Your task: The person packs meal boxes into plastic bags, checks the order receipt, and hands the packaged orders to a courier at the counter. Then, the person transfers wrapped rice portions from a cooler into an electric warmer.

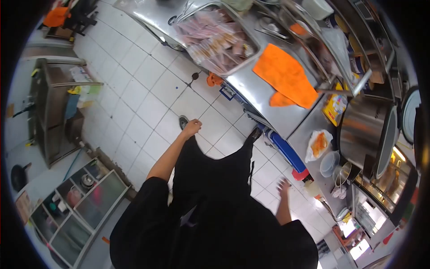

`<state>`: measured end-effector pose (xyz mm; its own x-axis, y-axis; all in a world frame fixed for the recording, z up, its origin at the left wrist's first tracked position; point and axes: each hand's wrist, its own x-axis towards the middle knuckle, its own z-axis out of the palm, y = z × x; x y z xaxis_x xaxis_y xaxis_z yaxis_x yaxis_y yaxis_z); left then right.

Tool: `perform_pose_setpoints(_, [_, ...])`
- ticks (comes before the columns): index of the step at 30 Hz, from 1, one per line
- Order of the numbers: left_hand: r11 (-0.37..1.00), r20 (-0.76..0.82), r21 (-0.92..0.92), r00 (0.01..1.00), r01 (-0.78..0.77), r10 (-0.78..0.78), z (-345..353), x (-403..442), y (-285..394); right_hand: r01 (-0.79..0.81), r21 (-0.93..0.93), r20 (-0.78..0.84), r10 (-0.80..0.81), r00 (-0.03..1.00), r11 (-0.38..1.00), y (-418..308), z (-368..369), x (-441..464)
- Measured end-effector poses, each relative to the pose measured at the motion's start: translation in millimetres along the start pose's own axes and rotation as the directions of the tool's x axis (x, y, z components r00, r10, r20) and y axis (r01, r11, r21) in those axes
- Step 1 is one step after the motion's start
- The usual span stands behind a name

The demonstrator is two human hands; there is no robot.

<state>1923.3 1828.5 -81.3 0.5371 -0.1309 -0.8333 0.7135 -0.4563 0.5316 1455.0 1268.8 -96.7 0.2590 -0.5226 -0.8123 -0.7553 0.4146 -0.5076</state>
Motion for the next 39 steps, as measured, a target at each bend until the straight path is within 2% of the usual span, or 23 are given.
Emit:
perform_pose_setpoints(1, [0.998,-0.027,0.06,0.999,-0.037,0.039,-20.3,34.1,-30.0,-0.022,-0.173,0.186,0.055,0.981,0.985,-36.1,93.9,-15.1])
perform_pose_setpoints(3, [0.984,-0.052,0.15,0.994,-0.091,0.1,-41.1,70.6,-55.7,0.027,-0.323,0.303,0.076,0.95,0.946,-91.1,261.0,-22.7])
perform_pose_setpoints(4, [0.979,-0.048,0.15,0.988,-0.135,0.143,-52.1,83.3,-59.2,0.057,-0.308,0.374,0.065,0.925,0.95,-110.8,329.0,-13.6])
perform_pose_setpoints(5, [0.982,-0.06,0.12,0.987,-0.144,0.152,-64.9,92.7,-51.0,0.18,-0.288,0.469,-0.026,0.883,0.941,-119.0,383.6,3.4])
perform_pose_setpoints(6, [0.984,-0.062,0.093,0.986,-0.15,0.156,-68.0,98.4,-44.9,0.064,-0.105,0.542,0.003,0.84,0.992,-134.4,438.2,12.2])
perform_pose_setpoints(7, [0.978,-0.04,0.048,0.978,-0.202,0.204,-68.6,112.6,-46.6,-0.092,-0.029,0.566,0.093,0.819,0.995,-167.9,491.0,11.6])
perform_pose_setpoints(8, [0.965,-0.037,-0.001,0.965,-0.26,0.26,-69.4,132.5,-45.4,-0.2,0.176,0.541,0.075,0.838,0.964,-175.0,534.8,41.3])
perform_pose_setpoints(9, [0.95,-0.029,-0.042,0.95,-0.311,0.31,-66.6,144.4,-44.7,-0.365,0.424,0.71,-0.053,0.702,0.829,-165.6,559.5,102.3])
perform_pose_setpoints(11, [0.945,-0.064,-0.232,0.973,-0.23,0.221,-56.2,157.3,-42.1,-0.522,0.645,0.669,-0.083,0.738,0.558,-205.9,618.2,133.3])
perform_pose_setpoints(12, [0.927,-0.083,-0.318,0.98,-0.197,0.179,-53.4,165.0,-38.9,-0.48,0.774,0.558,-0.087,0.825,0.412,-227.0,645.5,133.8])
perform_pose_setpoints(13, [0.921,-0.129,-0.265,0.957,-0.284,0.258,-49.5,171.4,-39.4,-0.473,0.856,0.472,0.056,0.88,0.208,-251.6,663.5,134.9])
perform_pose_setpoints(15, [0.878,-0.206,-0.158,0.885,-0.452,0.419,-37.1,179.8,-34.6,-0.403,0.888,0.371,0.172,0.913,0.222,-267.2,676.9,126.0])
perform_pose_setpoints(16, [0.826,-0.245,0.015,0.799,-0.563,0.549,-32.2,192.0,-22.2,-0.366,0.899,0.314,0.23,0.921,0.24,-272.5,677.5,123.2])
perform_pose_setpoints(17, [0.738,-0.26,0.193,0.692,-0.646,0.673,-31.4,211.4,-3.2,-0.384,0.903,0.338,0.233,0.912,0.192,-276.5,672.8,120.1])
perform_pose_setpoints(20, [0.765,-0.213,0.324,0.745,-0.556,0.632,-6.9,248.9,72.6,-0.431,0.89,0.419,0.105,0.902,0.15,-266.5,666.5,104.5])
perform_pose_setpoints(21, [0.776,-0.176,0.348,0.776,-0.527,0.606,1.9,261.8,88.4,-0.407,0.893,0.412,0.019,0.911,0.189,-264.2,666.5,98.6])
perform_pose_setpoints(24, [0.676,-0.213,0.524,0.688,-0.519,0.693,34.8,299.1,91.3,-0.303,0.914,0.362,-0.206,0.909,0.269,-254.5,648.5,86.5])
perform_pose_setpoints(26, [0.709,-0.245,0.436,0.686,-0.554,0.685,52.3,314.4,79.3,-0.22,0.938,0.305,-0.343,0.888,0.266,-255.1,619.9,81.0])
perform_pose_setpoints(27, [0.696,-0.249,0.426,0.664,-0.578,0.705,51.9,317.8,76.6,-0.305,0.928,0.357,-0.276,0.893,0.212,-260.2,602.1,75.2])
perform_pose_setpoints(31, [0.68,-0.295,0.383,0.615,-0.625,0.731,50.0,315.9,72.3,-0.156,0.984,0.177,-0.373,0.911,0.086,-260.9,564.4,49.8])
perform_pose_setpoints(33, [0.67,-0.317,0.359,0.59,-0.65,0.742,51.3,312.8,73.0,-0.137,0.988,0.153,-0.363,0.919,0.069,-261.3,543.3,46.9])
perform_pose_setpoints(36, [0.587,-0.468,0.588,0.358,-0.556,0.808,54.0,294.9,81.5,-0.119,0.993,0.115,-0.397,0.911,0.016,-256.0,522.8,49.9])
perform_pose_setpoints(39, [0.512,-0.362,0.445,0.376,-0.734,0.853,66.1,283.7,97.2,-0.204,0.978,0.162,-0.44,0.883,-0.049,-254.3,514.7,48.4])
